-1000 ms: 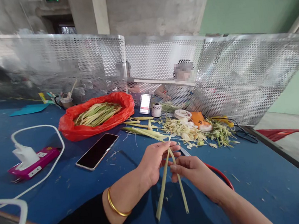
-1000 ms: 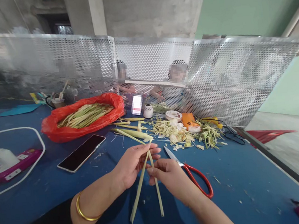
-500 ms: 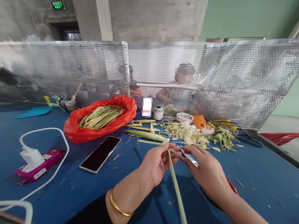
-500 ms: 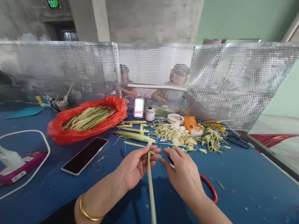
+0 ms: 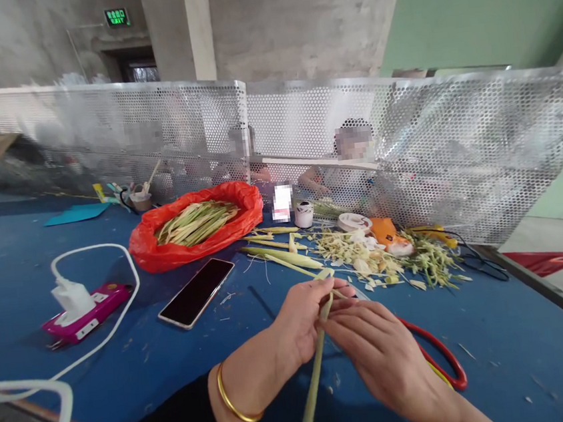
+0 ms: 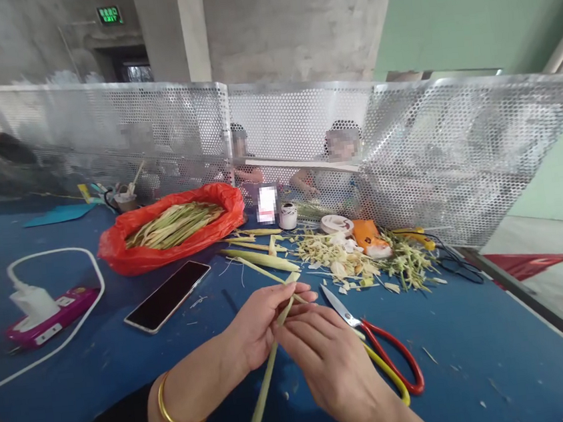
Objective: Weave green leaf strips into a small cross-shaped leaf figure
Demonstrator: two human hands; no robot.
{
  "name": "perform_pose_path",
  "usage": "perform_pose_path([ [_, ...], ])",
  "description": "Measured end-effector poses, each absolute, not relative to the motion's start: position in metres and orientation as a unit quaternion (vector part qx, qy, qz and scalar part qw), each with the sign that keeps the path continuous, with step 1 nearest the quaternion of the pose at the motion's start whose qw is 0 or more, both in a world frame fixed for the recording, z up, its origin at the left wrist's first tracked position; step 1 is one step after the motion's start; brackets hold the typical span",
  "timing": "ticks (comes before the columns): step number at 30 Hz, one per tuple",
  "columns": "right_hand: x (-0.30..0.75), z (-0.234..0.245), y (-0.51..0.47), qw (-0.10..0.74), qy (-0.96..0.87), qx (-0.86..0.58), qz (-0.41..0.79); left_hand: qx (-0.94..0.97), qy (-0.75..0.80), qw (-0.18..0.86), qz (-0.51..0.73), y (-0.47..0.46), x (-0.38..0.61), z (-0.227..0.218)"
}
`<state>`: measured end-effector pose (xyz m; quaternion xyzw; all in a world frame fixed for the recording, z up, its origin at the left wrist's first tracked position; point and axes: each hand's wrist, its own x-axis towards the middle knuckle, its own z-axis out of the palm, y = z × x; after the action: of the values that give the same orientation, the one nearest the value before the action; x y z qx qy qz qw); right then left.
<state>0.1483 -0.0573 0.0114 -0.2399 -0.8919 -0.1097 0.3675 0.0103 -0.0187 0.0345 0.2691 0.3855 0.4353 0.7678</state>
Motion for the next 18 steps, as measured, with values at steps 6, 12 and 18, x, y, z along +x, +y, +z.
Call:
perform_pose_path([
  [6, 0.17, 0.014, -0.052, 0.486, -0.751, -0.431, -0.12, 0.42, 0.395, 0.723, 0.38, -0.034, 0.017, 0.036],
  [12, 0.169, 0.019, -0.044, 0.429, -0.768, -0.468, 0.085, 0.494, 0.374, 0.726, 0.298, -0.047, 0.028, 0.028],
  [18, 0.162, 0.023, -0.048, 0.466, -0.697, -0.473, 0.27, 0.485, 0.385, 0.741, 0.261, -0.044, 0.027, 0.024],
])
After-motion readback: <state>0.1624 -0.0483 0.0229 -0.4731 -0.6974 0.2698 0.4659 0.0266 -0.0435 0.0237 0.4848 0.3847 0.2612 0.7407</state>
